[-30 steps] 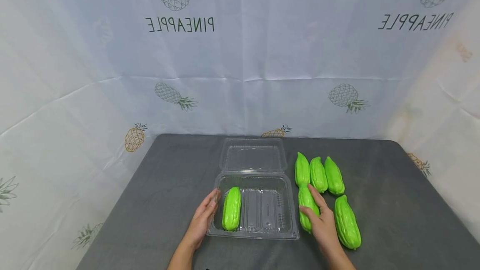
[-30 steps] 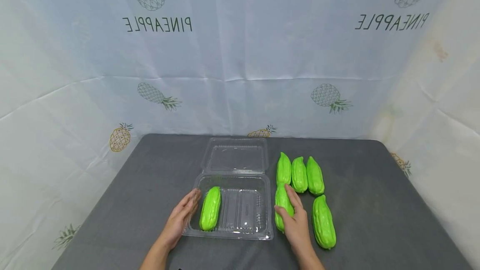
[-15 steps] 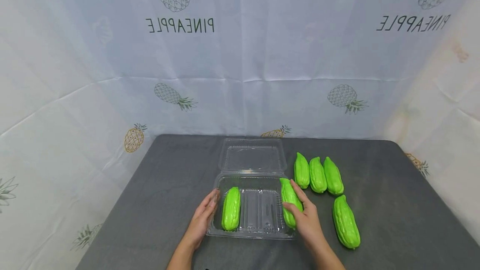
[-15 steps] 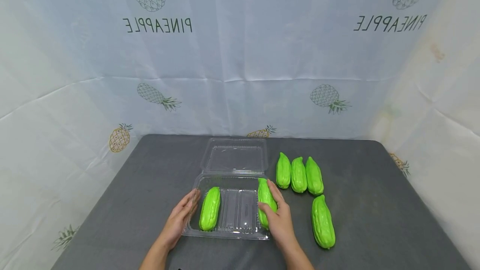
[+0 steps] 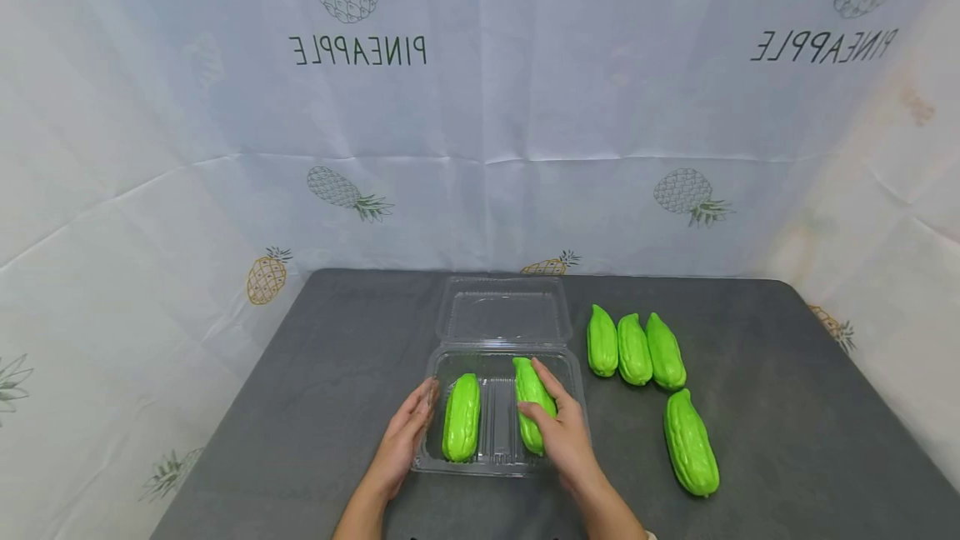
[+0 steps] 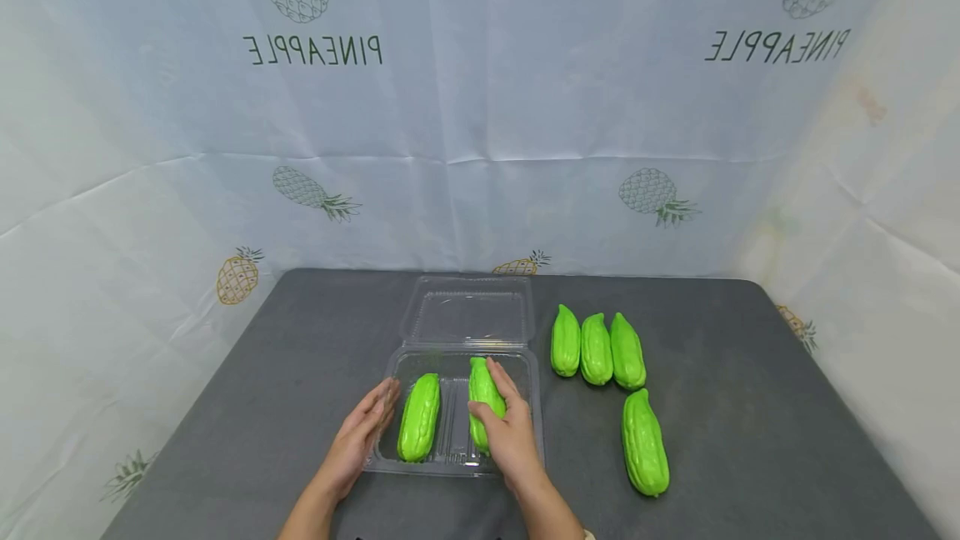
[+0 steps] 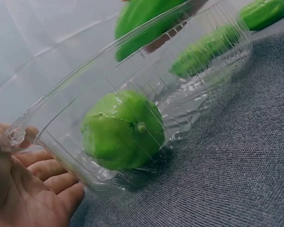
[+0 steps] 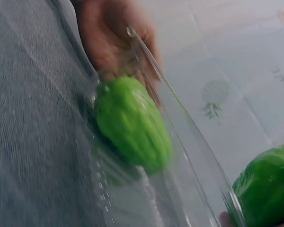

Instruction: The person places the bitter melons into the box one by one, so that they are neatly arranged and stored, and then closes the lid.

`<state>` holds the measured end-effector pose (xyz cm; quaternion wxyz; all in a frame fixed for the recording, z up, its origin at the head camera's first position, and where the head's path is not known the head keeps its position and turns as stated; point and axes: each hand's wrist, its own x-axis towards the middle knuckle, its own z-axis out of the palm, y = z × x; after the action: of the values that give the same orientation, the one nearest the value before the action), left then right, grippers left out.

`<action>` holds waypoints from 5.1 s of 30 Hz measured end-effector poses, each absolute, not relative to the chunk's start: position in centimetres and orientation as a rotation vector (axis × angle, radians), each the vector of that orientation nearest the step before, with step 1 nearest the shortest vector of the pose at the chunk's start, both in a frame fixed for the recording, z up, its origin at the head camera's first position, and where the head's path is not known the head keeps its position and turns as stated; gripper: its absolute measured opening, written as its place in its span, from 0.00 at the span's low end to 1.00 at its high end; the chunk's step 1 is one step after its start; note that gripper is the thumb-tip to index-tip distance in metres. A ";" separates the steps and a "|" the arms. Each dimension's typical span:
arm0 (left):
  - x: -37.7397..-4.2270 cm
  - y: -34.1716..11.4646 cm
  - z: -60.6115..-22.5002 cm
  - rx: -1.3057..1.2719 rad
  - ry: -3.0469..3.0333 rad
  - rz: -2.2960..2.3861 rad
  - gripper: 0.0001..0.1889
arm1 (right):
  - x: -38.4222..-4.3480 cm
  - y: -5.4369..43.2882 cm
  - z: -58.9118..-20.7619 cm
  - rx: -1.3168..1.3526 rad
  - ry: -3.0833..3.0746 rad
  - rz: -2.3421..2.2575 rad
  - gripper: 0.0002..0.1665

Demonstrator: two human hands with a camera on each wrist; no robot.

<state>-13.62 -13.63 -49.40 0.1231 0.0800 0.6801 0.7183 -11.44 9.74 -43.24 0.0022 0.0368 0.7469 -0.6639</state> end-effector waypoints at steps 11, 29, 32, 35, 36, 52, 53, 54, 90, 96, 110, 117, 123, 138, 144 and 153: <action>-13.5 -13.5 -49.3 0.221 1.985 2.103 0.30 | -12.4 6.4 -44.2 0.164 2.266 -2.245 0.37; -13.6 -13.5 -49.3 0.218 1.997 2.082 0.31 | -13.3 3.9 -45.0 0.147 2.264 -2.135 0.37; -13.6 -13.5 -49.3 0.217 1.994 2.081 0.31 | -13.4 3.8 -45.1 0.141 2.257 -2.121 0.38; -13.6 -13.5 -49.3 0.225 1.985 2.095 0.31 | -13.5 3.7 -45.3 0.133 2.266 -2.095 0.37; -13.6 -13.5 -49.3 0.227 1.982 2.100 0.31 | -13.5 3.7 -45.3 0.128 2.273 -2.085 0.37; -13.7 -13.4 -49.3 0.229 1.968 2.104 0.31 | -13.7 3.9 -45.5 0.009 2.081 -2.024 0.37; -13.7 -13.4 -49.3 0.227 1.966 2.106 0.31 | -13.7 3.9 -45.6 0.015 2.059 -2.030 0.37; -13.6 -13.4 -49.4 0.231 1.966 2.108 0.31 | -13.7 4.0 -45.7 0.024 2.041 -2.035 0.37; -13.5 -13.3 -49.4 0.215 1.988 2.117 0.31 | -13.7 4.2 -45.5 -0.270 2.523 -1.373 0.41; -13.5 -13.4 -49.4 0.217 1.979 2.121 0.31 | -13.4 4.1 -45.4 -0.314 2.590 -1.240 0.42; -13.6 -13.5 -49.4 0.220 1.964 2.134 0.31 | -13.5 4.4 -45.0 -0.374 2.600 -1.149 0.41; -13.7 -13.5 -49.4 0.225 1.970 2.131 0.30 | -13.6 5.0 -45.1 -0.404 2.578 -1.239 0.40; -13.6 -13.4 -49.4 0.216 1.993 2.117 0.30 | -13.6 5.9 -44.6 -0.419 2.519 -1.317 0.40; -13.6 -13.3 -49.3 0.219 1.989 2.136 0.30 | -13.0 9.7 -42.4 -0.397 2.559 -1.366 0.38; -13.6 -13.2 -49.3 0.213 1.977 2.143 0.30 | -12.8 11.1 -41.9 -0.345 2.578 -1.345 0.40; -13.6 -13.1 -49.2 0.197 1.983 2.140 0.30 | -12.7 14.1 -42.6 -0.325 2.732 -1.351 0.39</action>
<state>-13.56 -13.14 -49.16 0.1087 0.0670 0.6741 0.7275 -12.75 14.10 -42.55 0.0385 -0.1061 0.8907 -0.4404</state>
